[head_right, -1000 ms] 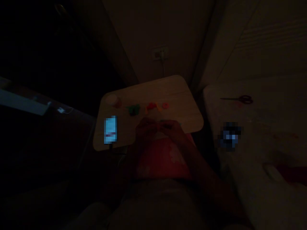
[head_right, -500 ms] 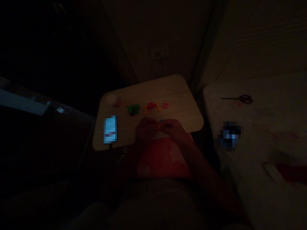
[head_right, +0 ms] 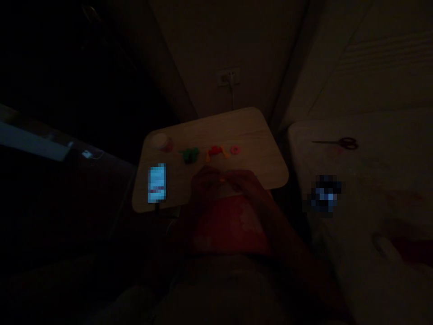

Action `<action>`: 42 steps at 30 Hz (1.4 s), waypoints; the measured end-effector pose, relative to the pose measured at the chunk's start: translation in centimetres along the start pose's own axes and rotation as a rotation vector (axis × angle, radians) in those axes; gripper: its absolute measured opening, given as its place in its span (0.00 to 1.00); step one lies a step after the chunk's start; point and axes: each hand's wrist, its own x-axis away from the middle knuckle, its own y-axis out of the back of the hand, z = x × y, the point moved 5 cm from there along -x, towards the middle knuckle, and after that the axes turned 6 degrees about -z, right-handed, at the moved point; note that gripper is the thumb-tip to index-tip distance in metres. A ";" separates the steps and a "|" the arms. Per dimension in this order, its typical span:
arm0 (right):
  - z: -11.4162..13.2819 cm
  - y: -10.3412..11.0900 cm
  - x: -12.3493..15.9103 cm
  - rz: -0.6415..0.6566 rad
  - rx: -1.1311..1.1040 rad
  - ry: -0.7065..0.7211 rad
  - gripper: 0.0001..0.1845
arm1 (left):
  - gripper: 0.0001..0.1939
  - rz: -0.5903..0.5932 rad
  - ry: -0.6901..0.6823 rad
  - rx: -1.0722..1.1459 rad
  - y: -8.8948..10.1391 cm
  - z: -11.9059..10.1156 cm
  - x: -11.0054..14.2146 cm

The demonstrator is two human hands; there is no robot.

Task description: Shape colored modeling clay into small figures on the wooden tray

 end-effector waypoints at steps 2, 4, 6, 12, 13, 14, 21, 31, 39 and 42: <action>0.0 0.0 0.0 -0.011 -0.017 -0.017 0.23 | 0.06 -0.009 0.028 0.010 0.0 0.2 0.0; 0.1 0.0 0.1 0.000 0.002 -0.017 0.22 | 0.06 -0.005 0.037 0.016 0.0 0.4 0.0; 0.1 0.0 0.2 0.019 0.036 -0.005 0.21 | 0.07 0.008 0.035 0.021 -0.2 0.5 0.1; -0.2 0.1 0.0 -0.018 0.027 -0.013 0.20 | 0.10 0.027 0.056 0.044 -0.3 0.5 -0.1; -0.3 0.1 0.0 -0.026 0.031 -0.018 0.21 | 0.10 0.024 0.063 0.050 -0.3 0.5 -0.1; -0.4 0.1 -0.1 -0.035 0.037 -0.019 0.22 | 0.10 0.018 0.074 0.055 -0.3 0.5 -0.1; -0.6 -0.1 0.0 -0.037 0.022 0.000 0.22 | 0.10 -0.008 0.158 0.106 -0.3 1.1 0.0; -0.6 0.0 0.1 -0.037 0.040 0.051 0.18 | 0.10 0.049 0.122 0.144 -0.3 0.6 -0.2; -0.4 -0.3 0.3 -0.011 0.039 0.042 0.19 | 0.09 0.055 0.111 0.101 -0.3 0.6 -0.1; -0.3 -0.4 0.5 -0.007 0.027 0.042 0.18 | 0.11 0.069 0.123 0.080 -0.3 0.6 0.0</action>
